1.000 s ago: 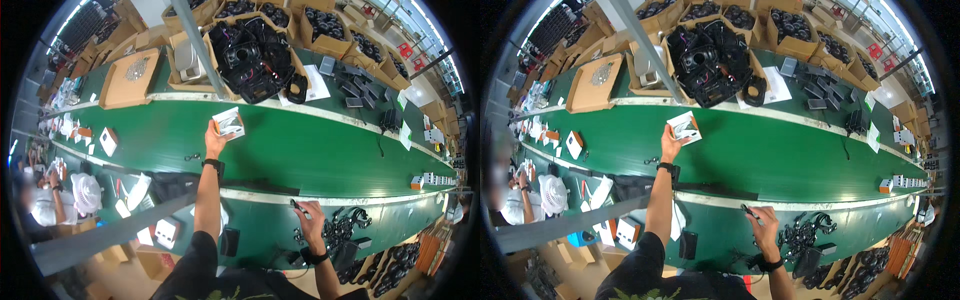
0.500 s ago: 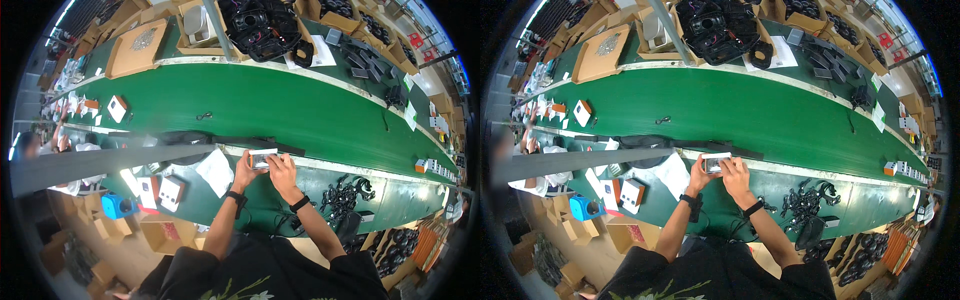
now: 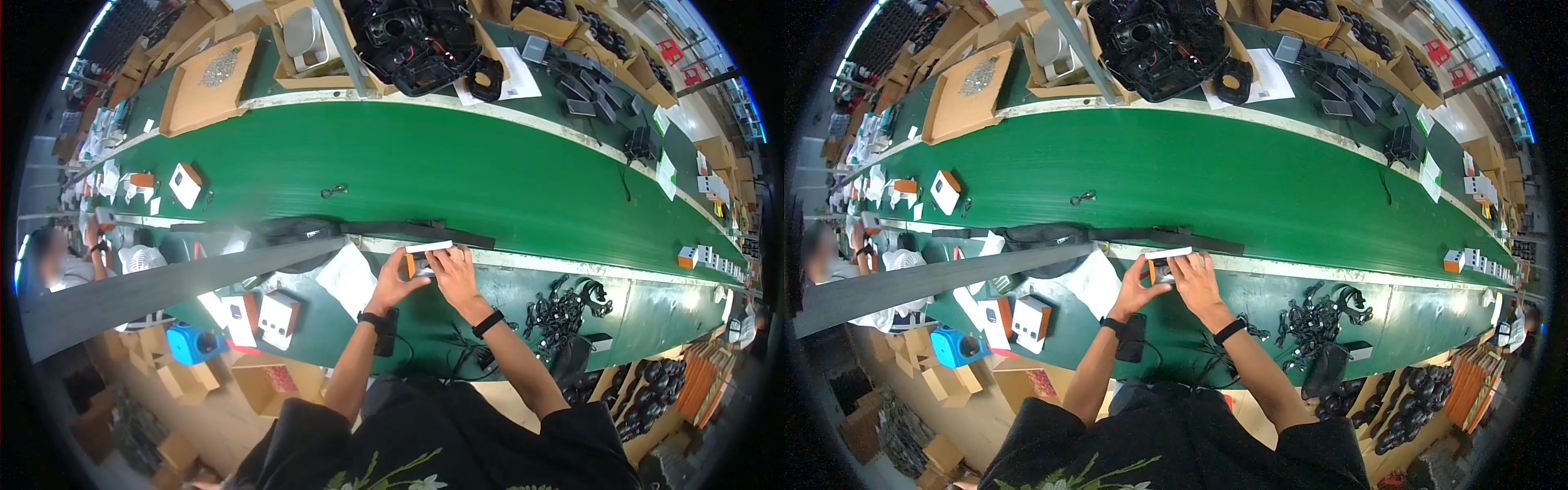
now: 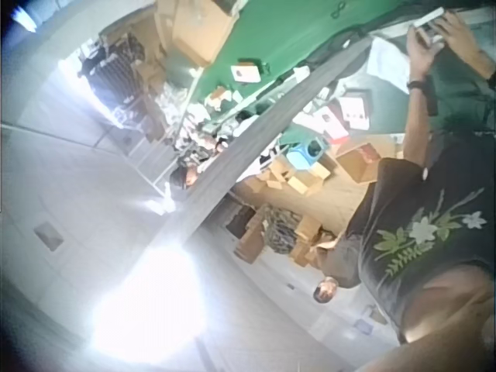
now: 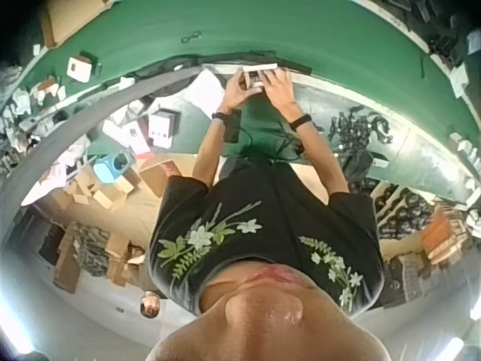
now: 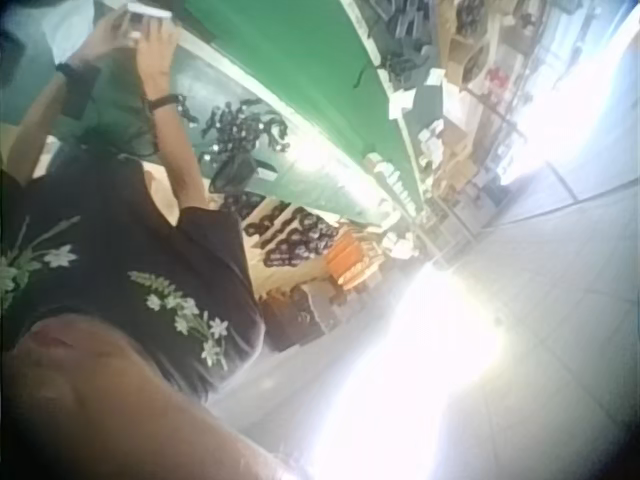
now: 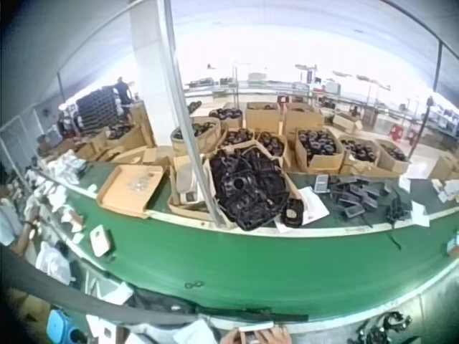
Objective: Packing electronic devices, chargers, and cables into white product boxes on an assembly line.
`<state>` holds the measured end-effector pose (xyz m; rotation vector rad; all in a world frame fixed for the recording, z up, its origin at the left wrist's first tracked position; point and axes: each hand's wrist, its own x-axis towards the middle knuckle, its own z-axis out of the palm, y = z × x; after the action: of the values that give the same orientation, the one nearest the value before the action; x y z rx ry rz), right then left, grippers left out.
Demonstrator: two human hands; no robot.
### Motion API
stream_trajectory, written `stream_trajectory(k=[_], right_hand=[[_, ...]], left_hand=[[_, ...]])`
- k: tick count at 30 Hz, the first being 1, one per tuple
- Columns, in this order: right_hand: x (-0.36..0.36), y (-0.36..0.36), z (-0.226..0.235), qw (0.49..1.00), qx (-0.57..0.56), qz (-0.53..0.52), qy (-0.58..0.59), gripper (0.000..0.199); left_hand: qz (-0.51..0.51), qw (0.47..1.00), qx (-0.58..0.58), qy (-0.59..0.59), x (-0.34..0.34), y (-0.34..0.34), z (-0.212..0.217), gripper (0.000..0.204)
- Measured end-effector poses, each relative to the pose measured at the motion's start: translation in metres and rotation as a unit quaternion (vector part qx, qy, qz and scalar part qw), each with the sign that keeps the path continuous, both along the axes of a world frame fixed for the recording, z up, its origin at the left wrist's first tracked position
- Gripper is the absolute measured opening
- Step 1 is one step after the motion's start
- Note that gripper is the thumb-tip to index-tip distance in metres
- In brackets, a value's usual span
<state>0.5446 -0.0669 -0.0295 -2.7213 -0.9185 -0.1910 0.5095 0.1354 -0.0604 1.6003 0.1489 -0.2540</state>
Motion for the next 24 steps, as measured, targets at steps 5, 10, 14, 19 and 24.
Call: stream_trajectory(k=[5,10,14,19,24], right_hand=[[-0.007,-0.012,0.002,0.999,0.028,0.034,0.009,0.047],[-0.036,-0.009,-0.022,0.946,0.282,-0.123,0.099,0.038],[-0.044,-0.021,-0.013,0.963,0.254,-0.086,0.021,0.031],[-0.052,-0.039,-0.005,0.988,0.149,-0.026,0.037,0.026],[-0.063,-0.046,-0.007,0.967,0.216,-0.065,0.117,0.031]], left_hand=[[0.011,0.994,-0.087,0.069,-0.004,0.002,-0.016,0.049],[0.049,0.998,0.037,-0.027,0.005,-0.020,-0.002,0.055],[0.088,0.975,0.135,-0.153,0.000,-0.030,0.019,0.065],[-0.134,0.899,0.276,-0.313,-0.011,-0.005,0.040,0.061],[-0.161,0.848,0.364,-0.350,-0.011,0.007,0.033,0.058]])
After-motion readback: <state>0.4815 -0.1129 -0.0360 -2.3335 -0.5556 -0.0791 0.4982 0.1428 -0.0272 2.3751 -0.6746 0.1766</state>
